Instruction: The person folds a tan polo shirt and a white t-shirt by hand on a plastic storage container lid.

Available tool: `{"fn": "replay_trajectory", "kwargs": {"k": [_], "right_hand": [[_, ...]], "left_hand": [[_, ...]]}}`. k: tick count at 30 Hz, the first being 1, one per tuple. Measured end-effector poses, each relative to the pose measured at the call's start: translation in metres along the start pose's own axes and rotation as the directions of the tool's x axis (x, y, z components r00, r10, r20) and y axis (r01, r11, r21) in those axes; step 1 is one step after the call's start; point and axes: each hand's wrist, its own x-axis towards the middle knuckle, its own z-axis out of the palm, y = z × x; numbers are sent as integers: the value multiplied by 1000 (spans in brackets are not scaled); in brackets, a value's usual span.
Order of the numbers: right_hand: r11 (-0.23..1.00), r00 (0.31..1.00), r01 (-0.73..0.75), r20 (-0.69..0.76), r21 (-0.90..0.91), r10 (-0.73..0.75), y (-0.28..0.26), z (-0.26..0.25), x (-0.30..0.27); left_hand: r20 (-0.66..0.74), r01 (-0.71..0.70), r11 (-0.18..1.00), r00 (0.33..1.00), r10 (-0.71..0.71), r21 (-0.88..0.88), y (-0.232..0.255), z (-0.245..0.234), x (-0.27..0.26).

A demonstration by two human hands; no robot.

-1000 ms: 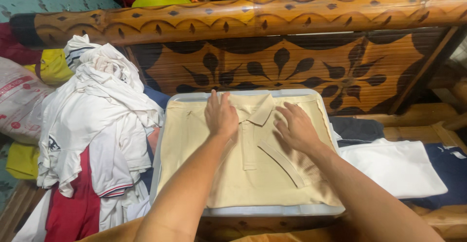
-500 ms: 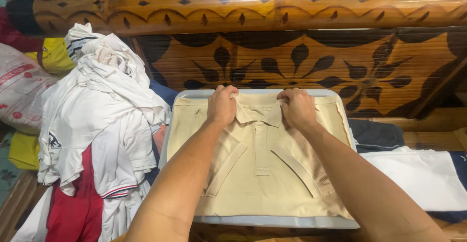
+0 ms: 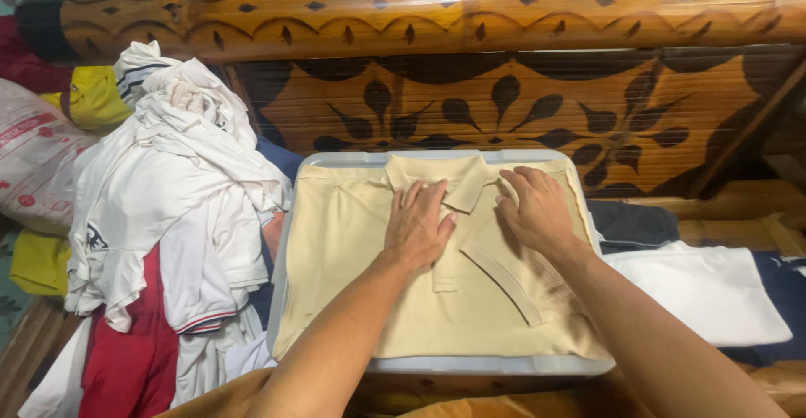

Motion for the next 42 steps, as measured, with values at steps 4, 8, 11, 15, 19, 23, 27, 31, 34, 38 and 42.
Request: {"fn": "replay_trajectory", "kwargs": {"k": [4,8,11,15,19,23,27,31,34,38,42], "right_hand": [[996,999,-23,33,-87,26,12,-18,-21],[986,986,-159,35,-42,161,34,-38,-41],[932,933,-361,6,-24,361,52,-51,-55],[834,834,-548,102,56,541,74,-65,-82],[735,741,-662,276,144,613,85,-70,-111],[694,745,-660,369,286,556,82,-78,-146],[745,824,-557,353,366,443,71,-87,-164],[740,783,-613,335,276,524,60,-91,-175],[730,791,-609,313,309,526,58,-90,-176],[644,781,-625,329,442,532,50,-97,-172],[615,775,-630,331,473,539,30,-112,-163]], "left_hand": [[206,214,976,954,-219,48,20,-4,9],[124,229,970,963,-238,83,40,2,7],[145,102,986,982,-122,134,62,18,-1],[302,-9,1000,953,15,-22,111,42,-28],[386,-93,990,913,129,-110,159,64,-59],[460,-119,984,872,168,-133,182,76,-76],[486,-110,989,861,146,-103,190,75,-77],[425,-69,994,900,97,-80,201,73,-88],[428,-29,999,903,43,-39,213,72,-98],[453,-4,999,891,21,-37,224,76,-106],[309,10,990,950,34,-140,224,96,-103]]}}
